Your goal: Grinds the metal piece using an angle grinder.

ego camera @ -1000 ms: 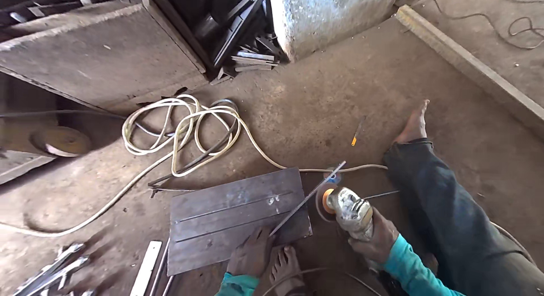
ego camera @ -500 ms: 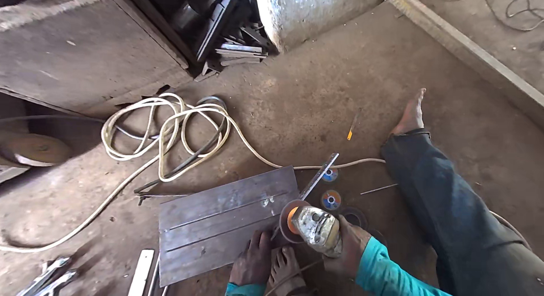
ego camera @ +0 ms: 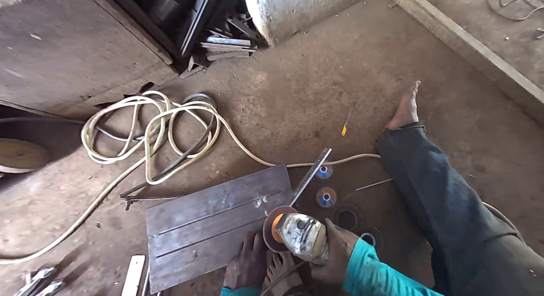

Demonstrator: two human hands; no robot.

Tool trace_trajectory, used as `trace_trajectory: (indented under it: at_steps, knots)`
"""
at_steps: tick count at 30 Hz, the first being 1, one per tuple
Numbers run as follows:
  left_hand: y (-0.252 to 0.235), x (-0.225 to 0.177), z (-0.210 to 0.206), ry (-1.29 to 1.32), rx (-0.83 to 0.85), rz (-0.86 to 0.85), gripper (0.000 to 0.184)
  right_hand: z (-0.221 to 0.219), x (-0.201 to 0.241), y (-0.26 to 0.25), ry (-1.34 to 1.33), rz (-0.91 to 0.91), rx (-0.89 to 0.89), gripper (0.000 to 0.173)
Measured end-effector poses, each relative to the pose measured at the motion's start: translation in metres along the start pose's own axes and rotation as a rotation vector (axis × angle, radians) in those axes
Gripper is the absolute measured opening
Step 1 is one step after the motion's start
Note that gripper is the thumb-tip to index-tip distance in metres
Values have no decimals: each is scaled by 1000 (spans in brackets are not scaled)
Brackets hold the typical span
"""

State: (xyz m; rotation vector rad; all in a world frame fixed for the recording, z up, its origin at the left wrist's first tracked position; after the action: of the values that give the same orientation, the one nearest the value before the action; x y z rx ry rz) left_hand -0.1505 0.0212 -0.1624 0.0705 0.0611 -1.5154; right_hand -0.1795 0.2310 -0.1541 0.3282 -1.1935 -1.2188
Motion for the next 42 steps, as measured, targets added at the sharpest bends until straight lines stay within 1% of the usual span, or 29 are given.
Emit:
trace_trajectory:
  at_steps: [2,4,6,8,10,12,15,17,19,21,23,26,28,30,32,34,36,38,40,42]
  knots:
    - [0,0,1,6,-1,-2,14,10,-4,-3,-26,-23,-53,107]
    - [-1,1,1,16,5,5,17,32,-19,-6,-55,-83,-159,103]
    - [-1,0,1,-2,41,22,15,55,-36,-8,-82,-157,-257,97]
    - [-1,0,1,-13,66,39,15,66,-48,-8,-98,-218,-300,95]
    - [-1,0,2,-10,45,31,15,61,-43,-6,-86,-194,-273,99]
    - [0,0,2,0,29,21,16,40,-24,-4,-65,-108,-169,106]
    - [-1,0,2,-14,26,15,12,12,-1,-4,-20,-14,-20,106]
    - [-1,0,2,-12,11,11,12,13,0,-6,-19,-7,-26,105]
    - [0,0,3,-10,-2,6,14,30,-11,-6,-33,-46,-104,103]
    - [0,-1,3,-7,19,10,16,48,-25,-5,-58,-101,-195,100]
    - [0,-1,3,-15,38,11,16,54,-33,-4,-72,-135,-215,101]
    - [0,-1,2,-19,26,5,13,30,-24,-3,-49,-82,-97,108]
    - [1,0,1,-39,6,-10,14,9,-8,-2,-21,-9,3,106]
    - [2,0,1,-37,11,-10,18,0,1,-2,-6,32,45,104]
    - [1,1,2,-31,19,-4,15,8,-3,-4,-11,15,-2,105]
    - [0,1,3,4,37,11,15,30,-20,-6,-48,-52,-120,107]
    - [-2,1,3,15,85,43,15,59,-42,-8,-101,-131,-266,100]
    - [-3,0,3,1,102,59,13,77,-61,-10,-136,-205,-346,95]
    - [-4,1,2,-10,121,72,14,79,-65,-11,-139,-214,-355,97]
    - [-3,1,2,3,116,71,14,62,-50,-7,-118,-162,-269,103]
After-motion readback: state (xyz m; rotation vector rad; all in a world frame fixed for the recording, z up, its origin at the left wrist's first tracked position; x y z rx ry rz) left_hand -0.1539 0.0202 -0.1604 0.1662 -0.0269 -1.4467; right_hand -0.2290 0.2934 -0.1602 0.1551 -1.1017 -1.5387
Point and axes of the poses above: each hand's wrist, its own y-axis away from the middle knuckle, its own z-axis out of the back of the hand, x = y × z, the point moved 9 cm from there along -y, towards the middle knuckle, and after that the axes turned 3 degrees about z, right-handed, at the moved point
